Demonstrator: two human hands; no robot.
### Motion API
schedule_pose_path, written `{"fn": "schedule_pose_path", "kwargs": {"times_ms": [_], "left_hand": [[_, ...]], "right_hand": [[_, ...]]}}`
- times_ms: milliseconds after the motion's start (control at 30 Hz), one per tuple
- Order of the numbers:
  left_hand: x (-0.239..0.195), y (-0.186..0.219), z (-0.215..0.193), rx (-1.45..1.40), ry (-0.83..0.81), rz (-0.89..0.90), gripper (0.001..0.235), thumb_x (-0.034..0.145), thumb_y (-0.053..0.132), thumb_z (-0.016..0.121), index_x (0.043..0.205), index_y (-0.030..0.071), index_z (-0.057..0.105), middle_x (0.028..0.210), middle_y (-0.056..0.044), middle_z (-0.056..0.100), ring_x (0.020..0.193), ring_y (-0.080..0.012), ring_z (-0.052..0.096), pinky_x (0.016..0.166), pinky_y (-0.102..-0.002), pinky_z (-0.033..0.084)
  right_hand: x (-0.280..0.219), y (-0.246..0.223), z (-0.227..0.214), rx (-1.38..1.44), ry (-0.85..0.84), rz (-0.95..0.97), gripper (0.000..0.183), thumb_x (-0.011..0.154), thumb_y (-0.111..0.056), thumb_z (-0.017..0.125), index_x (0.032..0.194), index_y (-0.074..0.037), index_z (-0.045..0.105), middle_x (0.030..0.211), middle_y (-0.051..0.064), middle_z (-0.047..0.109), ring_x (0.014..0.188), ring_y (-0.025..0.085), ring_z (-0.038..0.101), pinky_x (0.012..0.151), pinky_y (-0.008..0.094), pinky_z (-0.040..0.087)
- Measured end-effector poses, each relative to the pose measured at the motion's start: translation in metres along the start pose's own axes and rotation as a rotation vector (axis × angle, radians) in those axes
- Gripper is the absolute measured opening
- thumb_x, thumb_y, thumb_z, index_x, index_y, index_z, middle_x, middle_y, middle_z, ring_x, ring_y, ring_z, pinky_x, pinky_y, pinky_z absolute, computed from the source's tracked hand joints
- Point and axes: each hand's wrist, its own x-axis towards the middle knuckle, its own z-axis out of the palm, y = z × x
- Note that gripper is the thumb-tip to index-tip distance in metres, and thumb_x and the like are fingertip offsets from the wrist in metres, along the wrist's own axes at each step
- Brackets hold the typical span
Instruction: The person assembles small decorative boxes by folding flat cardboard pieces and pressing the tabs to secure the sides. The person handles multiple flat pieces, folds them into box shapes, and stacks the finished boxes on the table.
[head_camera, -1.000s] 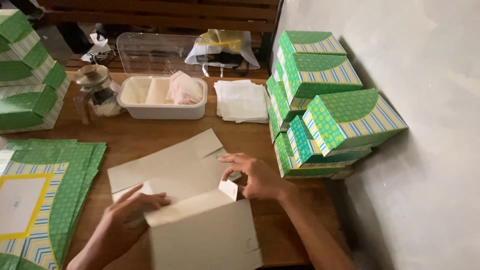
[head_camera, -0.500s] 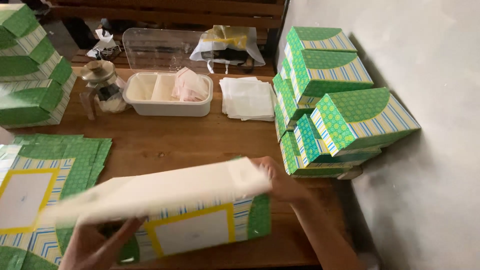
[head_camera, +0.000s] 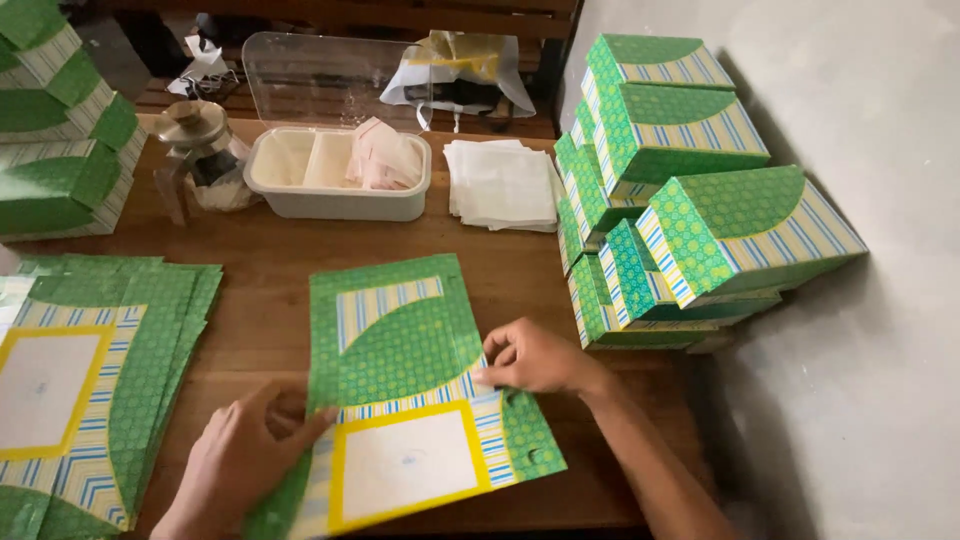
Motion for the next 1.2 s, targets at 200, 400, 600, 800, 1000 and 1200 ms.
{"fn": "schedule_pose_path", "kwargs": {"times_ms": [200,400,600,800,1000,1200], "left_hand": [[0.014,0.013,-0.003,-0.049,0.127,0.149,0.076,0.076,0.058,0.076,0.134,0.014,0.056,0.104,-0.018,0.079,0.108,-0.0419,0.066,0.082,-0.051,0.051],[0.002,0.032,-0.042,-0.661,-0.194,0.098,0.059,0.087,0.041,0.053,0.138,0.014,0.066,0.139,-0.004,0.073,0.116,-0.0184,0.073,0.094,-0.037,0.059],[0.063,0.009,0.027,-0.146,0.342,0.963,0.051,0.087,0.036,0.074,0.125,0.003,0.066,0.137,-0.022,0.061,0.135,-0.0336,0.052,0.112,-0.046,0.041],[0.070,0.079,0.038,0.215,-0.080,1.125,0.028,0.093,0.032,0.068,0.115,0.016,0.071,0.116,-0.010,0.069,0.119,-0.0293,0.063,0.107,-0.047,0.045],[0.115,0.105,0.063,0.097,-0.060,1.209,0.025,0.089,0.040,0.071,0.082,0.019,0.061,0.067,0.005,0.056,0.070,-0.0165,0.065,0.074,-0.035,0.052],[0.120,0.099,0.059,-0.158,-0.058,1.264,0.031,0.101,0.030,0.055,0.074,0.014,0.055,0.058,-0.002,0.049,0.051,-0.0234,0.053,0.058,-0.038,0.046]], "right_hand": [[0.005,0.002,0.001,-0.402,0.092,0.114,0.032,0.088,-0.034,0.082,0.077,-0.011,0.063,0.068,0.000,0.073,0.053,0.006,0.052,0.049,0.027,0.032],[0.003,-0.006,-0.002,0.055,0.148,0.035,0.020,0.093,-0.027,0.073,0.091,-0.007,0.070,0.078,0.006,0.077,0.064,0.010,0.062,0.059,0.028,0.047],[0.009,0.002,0.002,-0.191,0.199,0.032,0.027,0.091,-0.029,0.077,0.077,-0.007,0.073,0.075,0.002,0.078,0.063,0.005,0.062,0.055,0.025,0.039],[0.003,0.000,-0.007,-0.386,0.256,0.039,0.038,0.077,-0.049,0.084,0.084,-0.012,0.078,0.066,0.002,0.076,0.062,0.013,0.065,0.062,0.029,0.053],[0.000,-0.005,-0.011,-0.239,0.280,-0.173,0.019,0.091,-0.025,0.074,0.081,-0.009,0.080,0.067,0.004,0.077,0.062,0.012,0.063,0.062,0.028,0.053],[0.000,-0.013,0.006,-0.250,0.271,-0.477,0.012,0.089,-0.013,0.073,0.097,-0.007,0.080,0.088,0.009,0.077,0.081,0.019,0.069,0.075,0.035,0.058]]}}
